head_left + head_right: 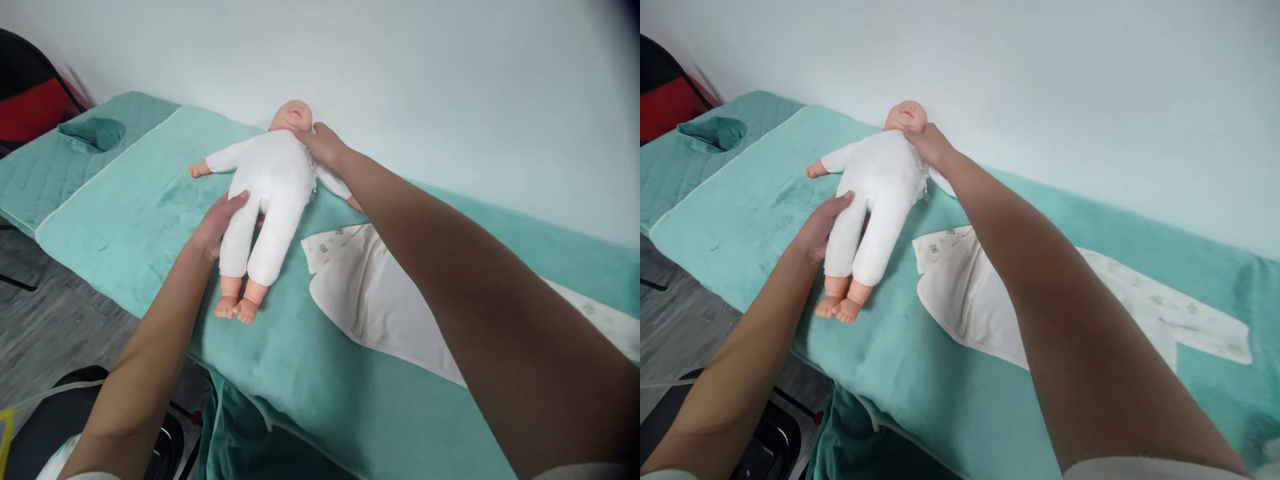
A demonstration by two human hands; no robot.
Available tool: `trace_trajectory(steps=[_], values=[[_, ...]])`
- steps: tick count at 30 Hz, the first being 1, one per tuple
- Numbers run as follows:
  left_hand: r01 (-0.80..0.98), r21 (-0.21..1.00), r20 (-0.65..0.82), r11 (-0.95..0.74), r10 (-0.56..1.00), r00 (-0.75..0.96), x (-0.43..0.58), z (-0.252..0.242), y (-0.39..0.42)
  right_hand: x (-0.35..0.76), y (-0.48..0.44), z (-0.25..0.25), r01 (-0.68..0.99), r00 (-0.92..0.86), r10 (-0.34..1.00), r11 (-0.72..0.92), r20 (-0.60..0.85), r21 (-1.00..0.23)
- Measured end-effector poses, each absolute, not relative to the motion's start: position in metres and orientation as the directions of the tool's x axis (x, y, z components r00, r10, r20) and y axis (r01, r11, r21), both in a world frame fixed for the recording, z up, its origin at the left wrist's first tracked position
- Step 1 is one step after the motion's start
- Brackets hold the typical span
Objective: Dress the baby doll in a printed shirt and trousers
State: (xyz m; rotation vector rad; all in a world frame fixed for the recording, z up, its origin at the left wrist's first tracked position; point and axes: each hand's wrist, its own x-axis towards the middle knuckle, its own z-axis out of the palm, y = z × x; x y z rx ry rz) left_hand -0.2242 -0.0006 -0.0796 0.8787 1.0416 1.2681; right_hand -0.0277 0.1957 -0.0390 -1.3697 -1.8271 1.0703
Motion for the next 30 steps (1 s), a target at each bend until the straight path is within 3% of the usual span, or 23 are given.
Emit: trace_trajectory(steps=[10, 15, 23, 25, 27, 30], values=[[-0.458, 0.882, -0.080, 0.110, 0.993, 0.085, -0.084, -0.050, -0.085, 0.131, 0.095, 0.013, 0.608, -0.207, 0.975, 0.195, 0.084, -0.770], [-0.485, 0.849, -0.137, 0.210, 0.974, 0.183, 0.008, -0.059, -0.129, 0.233, 0.047, 0.000, 0.707, -0.102, 0.991, 0.131, 0.084, -0.695], [-0.533, 0.809, -0.167, 0.250, 0.966, 0.199, 0.077, -0.090, -0.147, 0.290, 0.009, -0.030, 0.808, -0.017, 0.997, -0.029, -0.072, -0.588], [-0.514, 0.824, -0.170, 0.239, 0.969, 0.178, 0.082, -0.092, -0.148, 0.288, 0.004, -0.026, 0.876, 0.006, 1.000, -0.011, -0.012, -0.483], [-0.483, 0.844, -0.176, 0.233, 0.971, 0.161, 0.087, -0.093, -0.147, 0.280, 0.001, -0.019, 0.943, -0.012, 0.989, 0.061, 0.149, -0.328], [-0.461, 0.852, -0.211, 0.247, 0.969, 0.128, 0.094, -0.093, -0.147, 0.251, 0.000, -0.012, 0.938, -0.214, 0.921, 0.287, 0.326, -0.194]])
